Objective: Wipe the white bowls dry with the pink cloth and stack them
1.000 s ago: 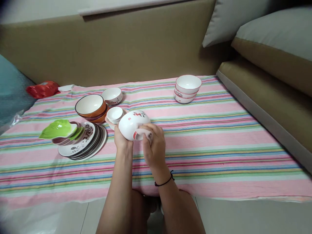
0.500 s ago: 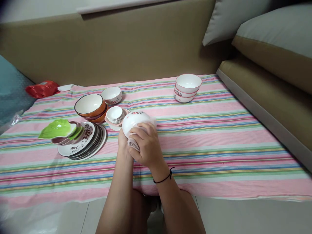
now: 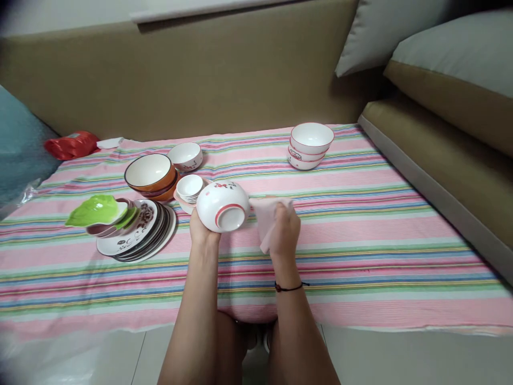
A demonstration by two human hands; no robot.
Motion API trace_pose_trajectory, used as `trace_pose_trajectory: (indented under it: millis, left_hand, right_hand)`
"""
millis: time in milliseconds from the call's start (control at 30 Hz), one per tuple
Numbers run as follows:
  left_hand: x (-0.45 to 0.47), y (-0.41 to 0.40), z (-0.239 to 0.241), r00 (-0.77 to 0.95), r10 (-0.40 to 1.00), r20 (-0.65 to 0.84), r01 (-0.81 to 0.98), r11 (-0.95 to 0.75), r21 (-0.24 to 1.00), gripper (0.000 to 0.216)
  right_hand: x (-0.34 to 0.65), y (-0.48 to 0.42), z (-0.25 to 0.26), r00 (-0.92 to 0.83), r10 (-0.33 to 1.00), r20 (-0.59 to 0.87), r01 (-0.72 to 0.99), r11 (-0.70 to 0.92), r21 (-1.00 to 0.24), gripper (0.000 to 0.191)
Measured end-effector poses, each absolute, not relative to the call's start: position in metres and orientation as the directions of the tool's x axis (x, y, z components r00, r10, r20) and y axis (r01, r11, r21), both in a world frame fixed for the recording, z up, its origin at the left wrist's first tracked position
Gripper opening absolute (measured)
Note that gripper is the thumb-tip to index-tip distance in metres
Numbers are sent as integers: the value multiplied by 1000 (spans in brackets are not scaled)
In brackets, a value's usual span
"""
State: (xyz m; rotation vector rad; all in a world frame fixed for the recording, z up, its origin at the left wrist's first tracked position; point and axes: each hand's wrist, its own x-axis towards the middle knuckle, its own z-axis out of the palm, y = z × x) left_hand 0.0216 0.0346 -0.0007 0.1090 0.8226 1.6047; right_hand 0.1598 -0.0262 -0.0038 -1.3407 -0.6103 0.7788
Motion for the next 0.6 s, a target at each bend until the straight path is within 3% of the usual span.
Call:
trace_pose_trajectory:
  millis: [67, 133, 200, 267, 333, 400, 500, 600]
  left_hand:
    - [25, 32, 0, -278, 887, -369, -779, 16, 627, 13]
    - [30, 28, 0, -333, 858, -392, -695, 58, 717, 13]
    - [36, 24, 0, -371, 838, -400, -597, 115, 794, 17]
    - [42, 19, 1, -366, 839, -403, -537, 162, 828, 21]
    - [47, 15, 2, -351, 840, -414, -528, 187, 828, 21]
    - [49, 13, 3, -347, 835, -427, -558, 182, 809, 20]
    - [48, 14, 4, -320, 826, -464, -631, 179, 755, 17]
    - [47, 16, 6, -295, 832, -469, -671, 169, 722, 19]
  right_hand:
    - [163, -23, -3, 646, 729, -228, -332, -1, -943, 44]
    - [162, -23, 1, 634, 765, -110, -292, 105, -950, 46]
    - [156, -27, 7, 518, 828, 215, -54, 282, -958, 44]
    - [148, -32, 11, 263, 813, 519, 278, 451, -848, 41]
    - [140, -35, 13, 9, 767, 642, 525, 543, -656, 41]
    - [134, -34, 11, -86, 745, 661, 628, 556, -545, 44]
    - [133, -28, 4, 81, 750, 656, 587, 496, -640, 44]
    - [136, -24, -2, 345, 774, 531, 344, 423, -839, 46]
